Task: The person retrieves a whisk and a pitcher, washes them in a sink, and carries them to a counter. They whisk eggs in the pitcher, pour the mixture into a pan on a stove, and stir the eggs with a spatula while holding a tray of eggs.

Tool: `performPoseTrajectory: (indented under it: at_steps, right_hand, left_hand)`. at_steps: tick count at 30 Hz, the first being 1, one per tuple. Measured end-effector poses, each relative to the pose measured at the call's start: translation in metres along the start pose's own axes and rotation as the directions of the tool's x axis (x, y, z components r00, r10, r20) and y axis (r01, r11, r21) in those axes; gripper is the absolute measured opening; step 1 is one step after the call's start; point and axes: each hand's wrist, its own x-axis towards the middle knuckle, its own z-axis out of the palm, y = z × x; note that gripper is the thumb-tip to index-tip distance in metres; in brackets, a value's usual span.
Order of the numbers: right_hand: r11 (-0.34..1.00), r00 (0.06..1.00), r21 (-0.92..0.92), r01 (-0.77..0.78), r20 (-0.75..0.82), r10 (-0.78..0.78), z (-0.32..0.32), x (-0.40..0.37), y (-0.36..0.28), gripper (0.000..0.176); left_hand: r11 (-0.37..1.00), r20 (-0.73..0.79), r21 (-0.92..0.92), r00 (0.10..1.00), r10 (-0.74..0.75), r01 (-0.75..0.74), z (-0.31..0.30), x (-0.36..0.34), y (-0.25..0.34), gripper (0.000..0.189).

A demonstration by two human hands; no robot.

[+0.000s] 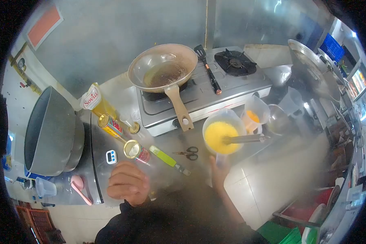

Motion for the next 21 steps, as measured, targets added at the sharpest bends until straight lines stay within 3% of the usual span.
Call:
performPoseTrajectory:
  at_steps: [2, 5, 7, 10, 12, 14, 19, 21]
  right_hand:
    - [0.999, 0.999, -0.006, 0.032, -0.007, -0.032, -0.002, 0.0, -0.005, 0.024]
    - [0.994, 0.997, 0.101, -0.048, -0.049, 0.053, -0.011, 0.004, -0.019, 0.024]
    - [0.995, 0.996, 0.07, 0.073, -0.048, -0.07, -0.027, 0.009, -0.007, 0.024]
    - [0.985, 0.992, 0.14, 0.104, -0.08, -0.094, -0.037, 0.009, -0.014, 0.026]
    - [0.982, 0.995, 0.174, 0.073, -0.081, -0.06, -0.045, 0.008, -0.018, 0.026]
    - [0.971, 0.999, 0.238, -0.003, -0.04, 0.013, -0.052, 0.008, -0.031, 0.025]
    - [0.978, 0.996, 0.194, -0.078, -0.028, 0.085, -0.069, 0.009, -0.07, 0.028]
    - [0.986, 1.0, 0.167, 0.008, -0.005, -0.007, -0.075, 0.014, -0.08, 0.026]
  left_hand:
    - [1.0, 0.014, -0.009, 1.0, -0.004, 0.004, 0.002, 0.002, -0.002, 0.007]
    - [1.0, 0.069, -0.006, 0.998, -0.012, 0.012, 0.001, 0.002, -0.003, 0.008]
    - [1.0, 0.102, 0.01, 0.995, -0.019, 0.018, 0.001, 0.002, -0.005, 0.009]
    - [0.999, 0.163, 0.003, 0.985, -0.053, 0.053, 0.008, 0.009, -0.013, 0.006]
    - [0.957, 0.357, 0.08, 0.888, -0.29, 0.28, 0.02, 0.024, -0.018, 0.008]
    - [0.877, 0.43, 0.218, 0.764, -0.481, 0.429, 0.047, 0.046, -0.025, 0.014]
    - [0.764, 0.65, 0.083, 0.546, -0.528, 0.64, 0.091, 0.07, -0.071, 0.025]
    - [0.89, 0.651, 0.184, 0.626, -0.429, 0.418, 0.113, 0.068, -0.095, 0.039]
